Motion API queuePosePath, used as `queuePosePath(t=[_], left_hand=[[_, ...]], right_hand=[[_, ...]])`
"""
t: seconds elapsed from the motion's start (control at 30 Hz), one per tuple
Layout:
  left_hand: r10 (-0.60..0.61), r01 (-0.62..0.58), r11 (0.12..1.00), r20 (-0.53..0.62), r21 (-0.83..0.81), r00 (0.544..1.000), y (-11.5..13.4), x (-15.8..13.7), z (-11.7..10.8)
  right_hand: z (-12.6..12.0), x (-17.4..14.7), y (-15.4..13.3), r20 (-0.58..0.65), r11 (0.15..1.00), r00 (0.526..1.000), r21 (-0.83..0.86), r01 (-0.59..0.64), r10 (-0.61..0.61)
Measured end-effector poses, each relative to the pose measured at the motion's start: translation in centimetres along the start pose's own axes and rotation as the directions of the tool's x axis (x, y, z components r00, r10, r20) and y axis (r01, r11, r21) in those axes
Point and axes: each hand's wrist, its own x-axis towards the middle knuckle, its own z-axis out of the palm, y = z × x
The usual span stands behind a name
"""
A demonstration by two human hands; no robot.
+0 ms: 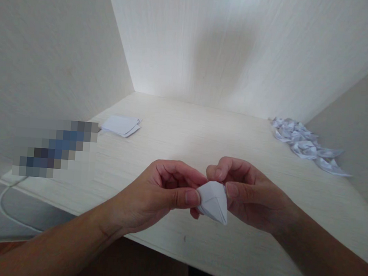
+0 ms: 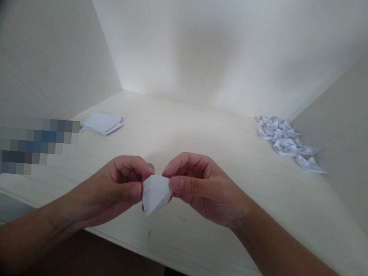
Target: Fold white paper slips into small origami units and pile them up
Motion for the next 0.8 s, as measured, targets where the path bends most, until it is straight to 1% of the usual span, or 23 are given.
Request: queuePosePath(t=[0.2,0.33,0.53,0.7,0.8], left_hand=[[-0.016,0.014,0.999,0.037,0.05,0.999,-0.1,-0.2,0.1],[-0.053,0.047,0.993,0.053,0.104,0.997,0.2,-0.3,-0.2],[-0.119,0.087,0.973,0.144,0.213,0.982,0.4,-0.6,-0.9],[-0.135,0.1,0.958,0.115,0.268,0.984,0.6,-0.8,-0.6],[-0.118,0.087,0.951,0.091,0.297,0.989,0.6,-0.6,-0.3]], right_hand=[[0.1,-0.1,0.1,0.026,1.0,0.999,0.014,-0.018,0.018],[0.0,-0.1,0.1,0.066,0.999,0.997,0.01,-0.04,0.04],[-0.1,0.0,0.3,0.099,0.999,0.994,-0.006,-0.047,0.047],[-0.1,0.0,0.4,0.092,0.998,0.994,-0.017,-0.063,0.064],[-0.3,0.1,0.3,0.087,0.998,0.995,-0.051,-0.04,0.044]])
